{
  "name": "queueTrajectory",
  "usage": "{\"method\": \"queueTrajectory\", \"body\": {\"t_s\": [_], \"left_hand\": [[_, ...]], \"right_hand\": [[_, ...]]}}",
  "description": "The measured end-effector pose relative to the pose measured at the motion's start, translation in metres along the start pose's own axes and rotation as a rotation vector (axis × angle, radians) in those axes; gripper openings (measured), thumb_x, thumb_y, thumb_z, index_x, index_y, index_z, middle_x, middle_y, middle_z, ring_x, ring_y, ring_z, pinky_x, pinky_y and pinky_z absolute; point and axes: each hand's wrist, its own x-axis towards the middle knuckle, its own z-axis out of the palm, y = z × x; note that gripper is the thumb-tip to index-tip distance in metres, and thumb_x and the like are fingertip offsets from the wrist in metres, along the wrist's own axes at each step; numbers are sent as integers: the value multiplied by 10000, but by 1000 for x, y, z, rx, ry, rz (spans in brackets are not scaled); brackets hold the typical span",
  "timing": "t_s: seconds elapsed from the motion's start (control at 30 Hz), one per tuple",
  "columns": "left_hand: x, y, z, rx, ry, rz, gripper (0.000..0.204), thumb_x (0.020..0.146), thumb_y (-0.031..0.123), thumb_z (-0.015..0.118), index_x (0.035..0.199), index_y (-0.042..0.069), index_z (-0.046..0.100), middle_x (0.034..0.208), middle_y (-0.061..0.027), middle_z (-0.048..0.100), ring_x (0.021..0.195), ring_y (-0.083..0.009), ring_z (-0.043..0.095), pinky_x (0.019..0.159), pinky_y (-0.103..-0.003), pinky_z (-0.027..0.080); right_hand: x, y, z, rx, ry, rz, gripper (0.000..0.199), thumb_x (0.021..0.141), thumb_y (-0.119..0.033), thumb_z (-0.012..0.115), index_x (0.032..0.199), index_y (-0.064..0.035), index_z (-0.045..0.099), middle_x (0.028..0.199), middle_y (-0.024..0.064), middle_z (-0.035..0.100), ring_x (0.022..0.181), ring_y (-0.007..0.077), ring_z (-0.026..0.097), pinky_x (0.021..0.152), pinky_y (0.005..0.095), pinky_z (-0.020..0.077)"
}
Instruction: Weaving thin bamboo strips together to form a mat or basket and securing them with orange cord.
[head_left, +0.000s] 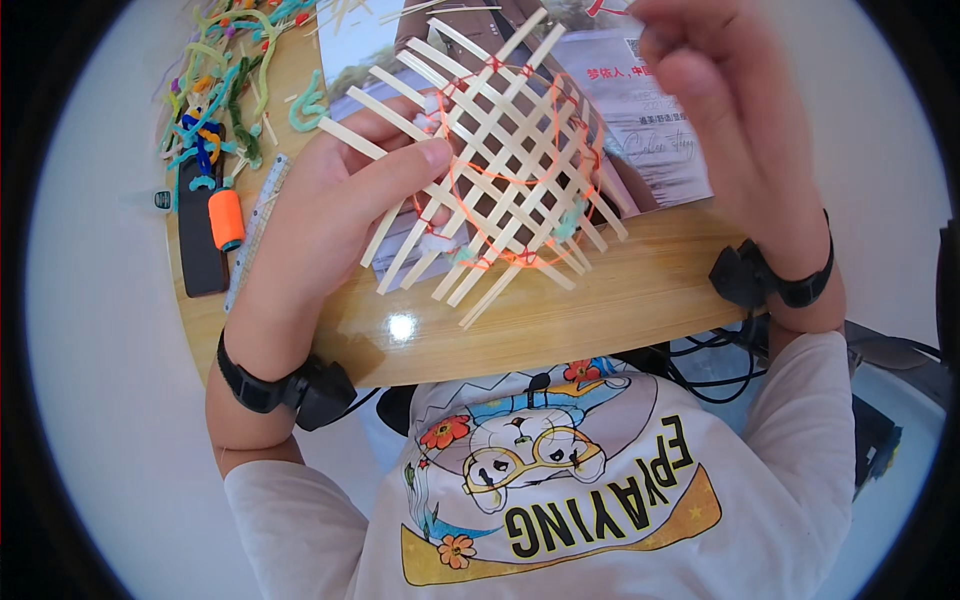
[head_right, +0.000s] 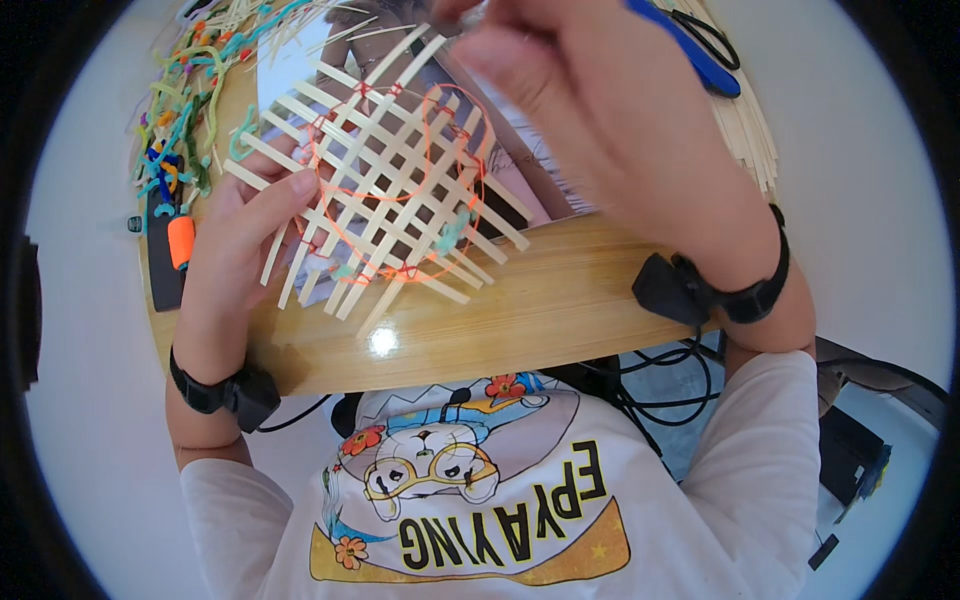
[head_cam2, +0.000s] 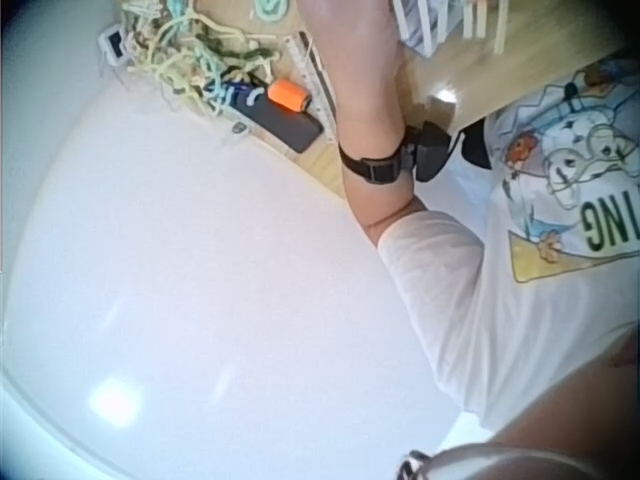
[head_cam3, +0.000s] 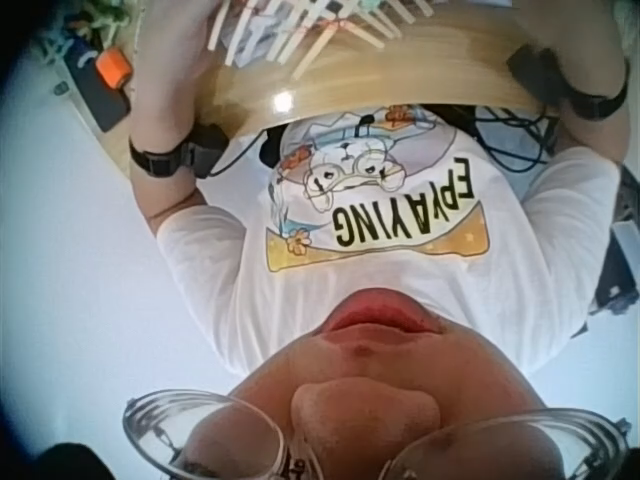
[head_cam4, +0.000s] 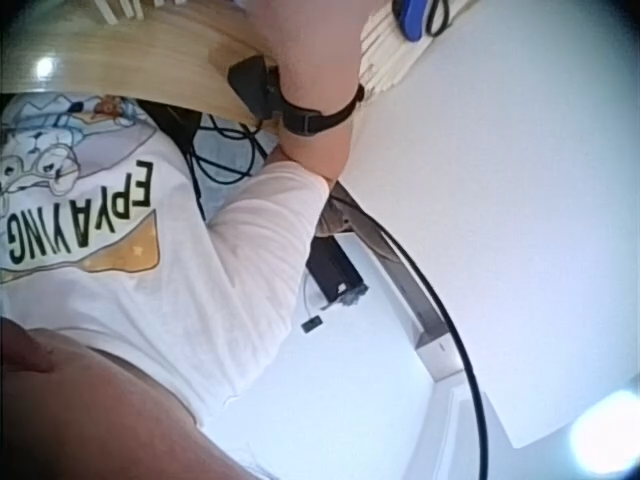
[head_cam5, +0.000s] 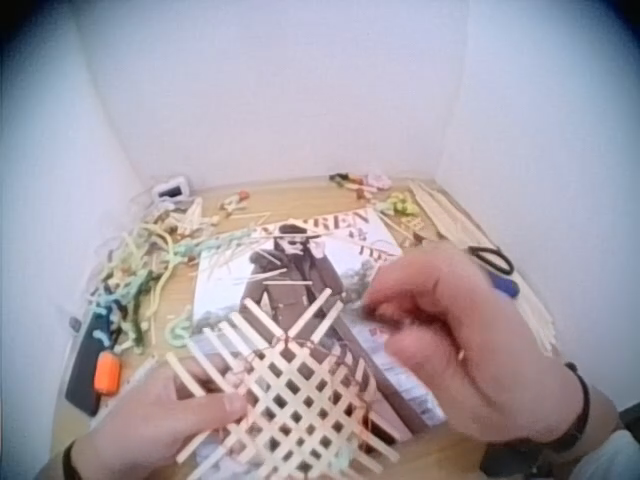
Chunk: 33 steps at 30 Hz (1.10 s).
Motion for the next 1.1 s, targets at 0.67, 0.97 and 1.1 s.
{"method": "queueTrajectory", "body": {"t_s": [0.67,0.97,1.1], "left_hand": [[-18,11,20,116,80,129,507,861,128,649,1280,-79,454,1109,-119,613,961,-134,605,843,-262,481],[-18,11,21,143,91,98,503,865,123,641,1289,-71,452,1036,-101,632,914,-119,610,820,-253,489],[-18,11,22,108,103,67,488,864,109,638,1282,-66,458,998,-90,636,883,-108,611,802,-245,489]], "right_hand": [[-16,17,7,-353,-261,-521,413,680,64,650,1083,-28,671,893,90,569,756,194,560,630,269,458],[-18,18,5,-526,-213,-583,439,630,72,647,1055,-35,677,855,84,586,709,194,565,592,281,456],[-18,16,3,-525,-185,-632,436,625,54,647,1051,-34,678,856,81,584,700,193,561,581,280,447]]}}
